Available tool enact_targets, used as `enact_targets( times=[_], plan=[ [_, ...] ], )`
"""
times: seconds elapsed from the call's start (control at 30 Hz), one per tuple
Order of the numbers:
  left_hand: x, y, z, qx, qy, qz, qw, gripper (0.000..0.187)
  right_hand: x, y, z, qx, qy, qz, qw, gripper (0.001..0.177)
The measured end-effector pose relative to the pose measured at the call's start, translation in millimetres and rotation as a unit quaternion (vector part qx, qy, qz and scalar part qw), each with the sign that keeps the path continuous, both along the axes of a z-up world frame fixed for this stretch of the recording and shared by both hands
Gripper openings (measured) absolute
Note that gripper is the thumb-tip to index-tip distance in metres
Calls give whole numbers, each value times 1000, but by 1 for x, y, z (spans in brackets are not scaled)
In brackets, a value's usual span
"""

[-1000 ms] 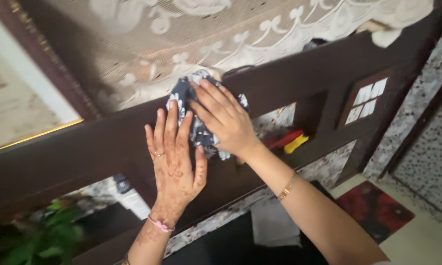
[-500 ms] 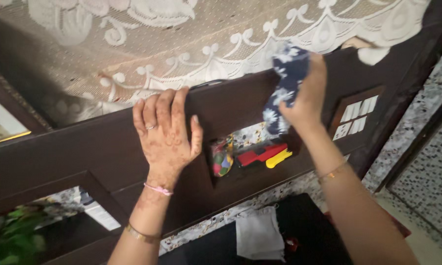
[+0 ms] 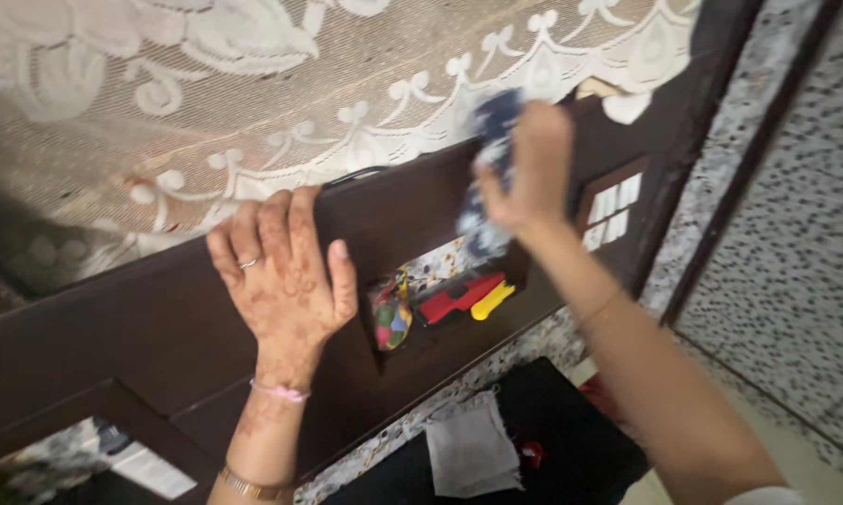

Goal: The person wipes a dark brown wooden shelf unit with a cloth, moving decorative items like a fake rose, a heart-shaped ornament, a wooden vase, and a framed picture to clean underneath and around them.

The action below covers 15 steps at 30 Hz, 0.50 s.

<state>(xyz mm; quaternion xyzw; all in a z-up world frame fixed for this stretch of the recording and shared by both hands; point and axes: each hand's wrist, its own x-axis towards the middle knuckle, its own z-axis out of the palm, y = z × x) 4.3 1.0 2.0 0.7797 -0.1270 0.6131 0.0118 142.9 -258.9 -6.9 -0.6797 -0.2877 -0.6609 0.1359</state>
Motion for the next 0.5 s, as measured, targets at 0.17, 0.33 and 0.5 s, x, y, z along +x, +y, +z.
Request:
enact_targets(
  times=[0.17, 0.33, 0.5],
  plan=[
    [1, 4, -5, -3, 12, -26, 1000, 48, -55, 67, 16, -7, 40, 51, 998, 51],
    [16, 1, -18, -22, -6, 26, 999, 48, -82, 110, 15, -34, 92, 82, 992, 56],
    [23, 15, -33, 12, -20, 108, 994, 50, -55, 77, 18, -120, 81, 109, 983, 55]
  ],
)
